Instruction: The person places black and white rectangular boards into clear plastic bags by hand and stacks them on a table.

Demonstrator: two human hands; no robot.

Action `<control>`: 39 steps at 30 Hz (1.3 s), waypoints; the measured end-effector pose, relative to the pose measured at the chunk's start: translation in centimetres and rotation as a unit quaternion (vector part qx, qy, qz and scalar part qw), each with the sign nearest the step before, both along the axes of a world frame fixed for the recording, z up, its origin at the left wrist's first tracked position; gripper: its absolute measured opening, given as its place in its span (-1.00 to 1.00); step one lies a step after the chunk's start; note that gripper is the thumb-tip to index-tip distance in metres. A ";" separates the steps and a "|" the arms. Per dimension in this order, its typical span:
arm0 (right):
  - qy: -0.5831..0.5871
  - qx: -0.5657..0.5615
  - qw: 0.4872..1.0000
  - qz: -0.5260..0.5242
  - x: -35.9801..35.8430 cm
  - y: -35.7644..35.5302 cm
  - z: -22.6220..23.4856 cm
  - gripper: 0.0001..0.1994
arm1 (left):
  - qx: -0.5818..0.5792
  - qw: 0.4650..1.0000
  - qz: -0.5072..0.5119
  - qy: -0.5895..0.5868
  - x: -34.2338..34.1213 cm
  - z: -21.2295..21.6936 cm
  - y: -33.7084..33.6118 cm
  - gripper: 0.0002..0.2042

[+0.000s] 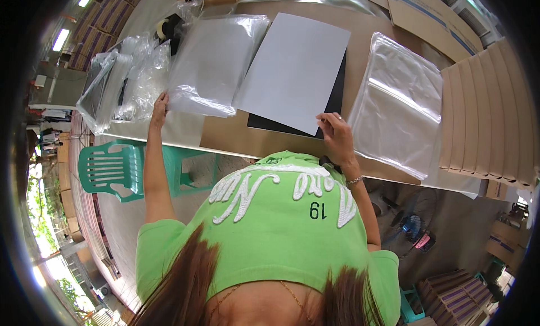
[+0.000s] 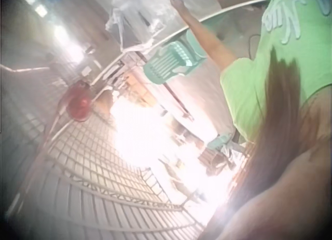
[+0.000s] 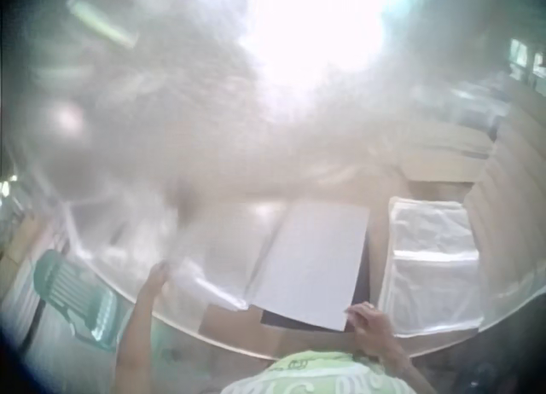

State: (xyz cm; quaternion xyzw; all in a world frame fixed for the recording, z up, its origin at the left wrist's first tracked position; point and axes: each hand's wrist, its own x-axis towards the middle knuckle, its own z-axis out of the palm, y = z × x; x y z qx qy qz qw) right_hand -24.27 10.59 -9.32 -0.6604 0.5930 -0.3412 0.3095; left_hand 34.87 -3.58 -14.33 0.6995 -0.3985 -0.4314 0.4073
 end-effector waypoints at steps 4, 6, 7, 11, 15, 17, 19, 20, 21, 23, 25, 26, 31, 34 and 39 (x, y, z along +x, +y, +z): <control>0.158 -0.127 0.979 0.034 1.6 -0.3 0.0 -0.57 | -0.040 0.945 -0.004 -0.324 1.6 -1.2 -0.8 -0.64; 0.200 -0.084 0.976 0.025 0.7 -0.3 -2.5 -0.48 | -0.024 0.820 0.082 -0.566 -7.4 -2.1 -2.6 -0.63; 0.199 -0.076 0.976 0.044 0.8 -0.3 -2.7 -0.44 | -0.073 0.831 0.044 -0.549 -7.9 -1.0 -2.2 -0.61; 0.216 -0.068 0.973 0.043 0.4 0.1 -2.9 -0.46 | -0.204 0.842 -0.130 -0.482 -16.3 0.4 -1.5 -0.52; 0.221 -0.060 0.973 0.028 -1.0 0.8 -2.4 -0.53 | -0.103 0.802 -0.217 -0.546 -24.9 1.8 0.9 -0.37; 0.242 -0.057 0.969 0.015 -1.8 1.0 -2.5 -0.56 | -0.112 0.812 -0.197 -0.537 -25.3 0.4 0.8 -0.34; 0.236 -0.048 0.970 0.014 -2.5 1.0 -2.1 -0.58 | -0.130 0.814 -0.179 -0.537 -25.3 -0.5 0.0 -0.34; 0.238 -0.043 0.970 0.019 -2.5 0.9 -1.7 -0.56 | -0.139 0.814 -0.172 -0.537 -25.5 -0.7 -0.4 -0.34; 0.240 -0.038 0.970 0.024 -2.5 0.7 -1.4 -0.55 | -0.143 0.808 -0.177 -0.543 -25.5 -0.9 -0.7 -0.35; 0.232 -0.051 0.970 0.048 -1.3 0.4 -1.2 -0.44 | -0.153 0.796 -0.190 -0.554 -25.5 -1.2 -1.4 -0.36; 0.212 -0.085 0.970 0.081 0.6 0.2 -1.0 -0.39 | -0.161 0.790 -0.197 -0.558 -25.0 -1.5 -2.0 -0.37; 0.205 -0.068 0.972 0.096 1.1 0.4 -1.6 -0.37 | -0.164 0.787 -0.200 -0.560 -24.8 -1.4 -2.0 -0.37; 0.208 -0.062 0.970 0.110 0.4 0.5 -2.8 -0.40 | -0.231 0.795 -0.254 -0.500 -25.3 -1.1 -1.7 -0.43; 0.201 -0.066 0.971 0.109 -0.7 1.0 -3.0 -0.46 | -0.255 0.849 -0.307 -0.347 -28.7 0.0 -0.1 -0.47; 0.166 -0.086 0.977 0.100 -1.9 1.7 -3.5 -0.50 | -0.173 0.854 -0.289 -0.397 -32.6 1.4 4.8 -0.20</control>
